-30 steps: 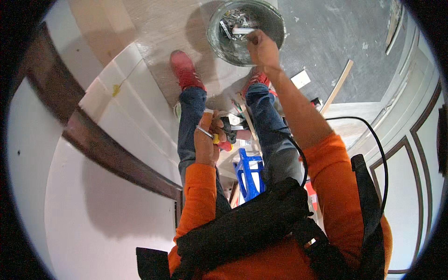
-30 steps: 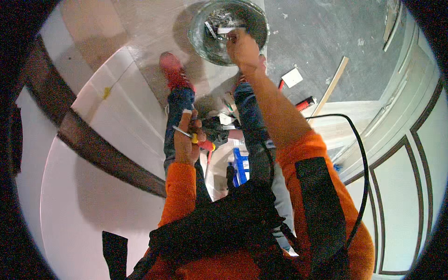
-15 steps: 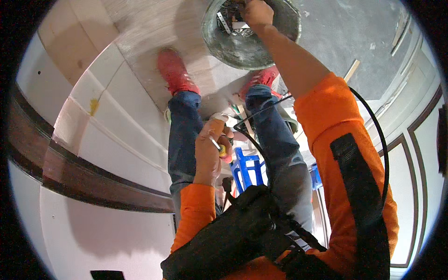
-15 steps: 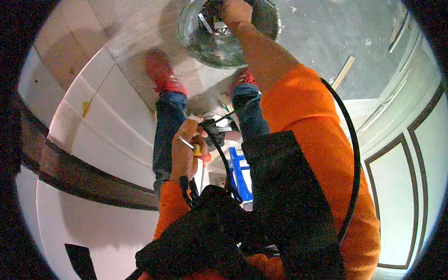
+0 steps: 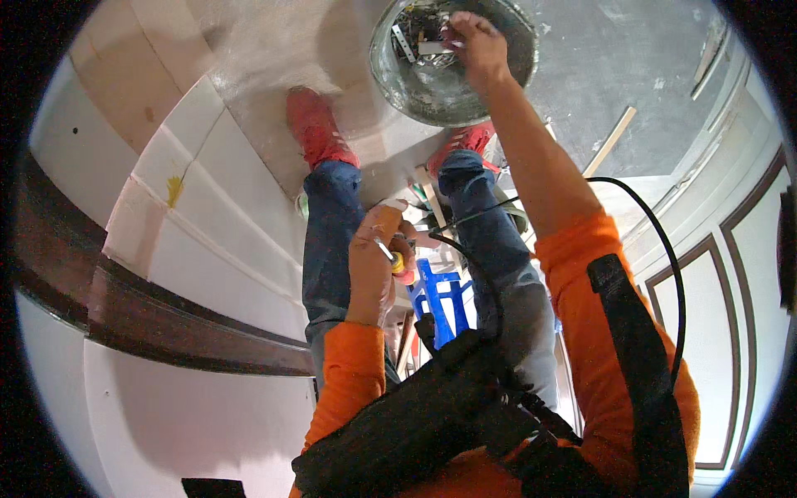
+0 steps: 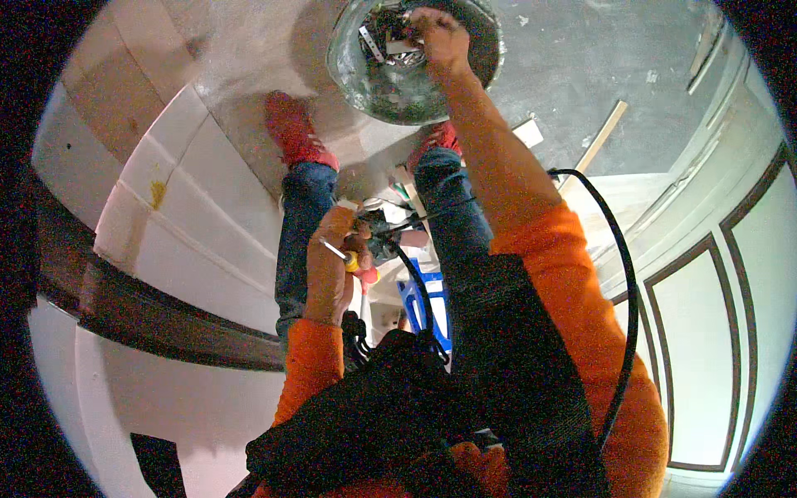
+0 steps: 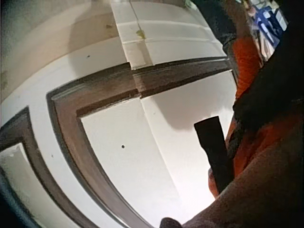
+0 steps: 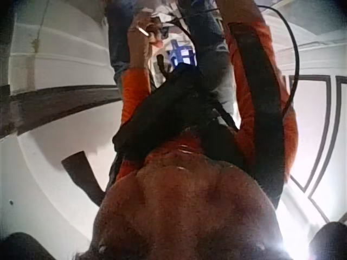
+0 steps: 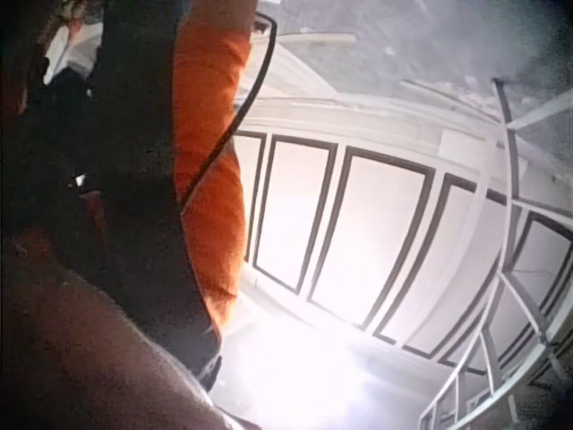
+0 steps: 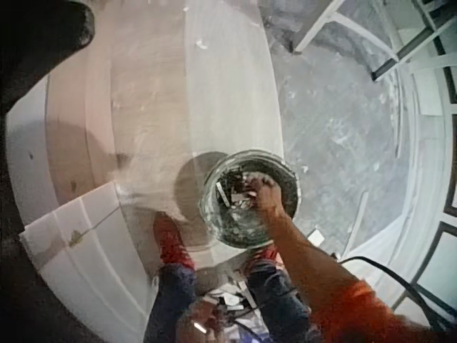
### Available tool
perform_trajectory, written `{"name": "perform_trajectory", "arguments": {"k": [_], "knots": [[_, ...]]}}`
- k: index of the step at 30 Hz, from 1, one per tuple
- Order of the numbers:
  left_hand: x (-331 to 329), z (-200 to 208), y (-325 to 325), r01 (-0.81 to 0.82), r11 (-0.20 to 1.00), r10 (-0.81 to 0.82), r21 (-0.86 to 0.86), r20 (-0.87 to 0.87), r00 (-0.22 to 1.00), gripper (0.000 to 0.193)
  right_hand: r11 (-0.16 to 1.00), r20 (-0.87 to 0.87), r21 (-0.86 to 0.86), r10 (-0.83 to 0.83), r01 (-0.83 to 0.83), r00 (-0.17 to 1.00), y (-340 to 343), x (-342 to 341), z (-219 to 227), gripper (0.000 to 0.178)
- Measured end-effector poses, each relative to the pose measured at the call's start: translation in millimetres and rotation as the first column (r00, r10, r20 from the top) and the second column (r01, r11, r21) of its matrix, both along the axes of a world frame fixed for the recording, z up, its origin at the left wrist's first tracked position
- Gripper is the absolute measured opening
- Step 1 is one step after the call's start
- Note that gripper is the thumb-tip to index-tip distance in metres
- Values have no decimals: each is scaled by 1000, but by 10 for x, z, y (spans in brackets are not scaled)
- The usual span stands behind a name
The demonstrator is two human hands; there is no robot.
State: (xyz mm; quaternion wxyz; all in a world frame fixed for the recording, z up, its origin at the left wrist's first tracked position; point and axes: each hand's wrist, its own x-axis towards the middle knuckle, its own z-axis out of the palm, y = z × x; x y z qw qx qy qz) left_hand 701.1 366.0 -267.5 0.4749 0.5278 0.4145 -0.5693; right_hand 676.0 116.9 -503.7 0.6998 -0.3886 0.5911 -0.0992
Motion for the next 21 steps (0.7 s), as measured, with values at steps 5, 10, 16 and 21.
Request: {"name": "perform_trajectory", "arguments": {"k": [5,10,16,21], "knots": [[16,-7,63,12,998,-7,-69,69,998,28,927,216,367,-158,70,964,143,-1,742,12],[-10,53,62,-39,993,60,-115,181,982,22,929,196,307,-273,205,942,111,164,1171,14],[31,397,-135,-59,979,102,-193,224,969,27,909,222,405,-197,94,955,64,-16,1430,14],[170,615,-305,41,988,48,-150,549,834,36,924,45,301,235,-238,971,828,142,2621,17]]}}
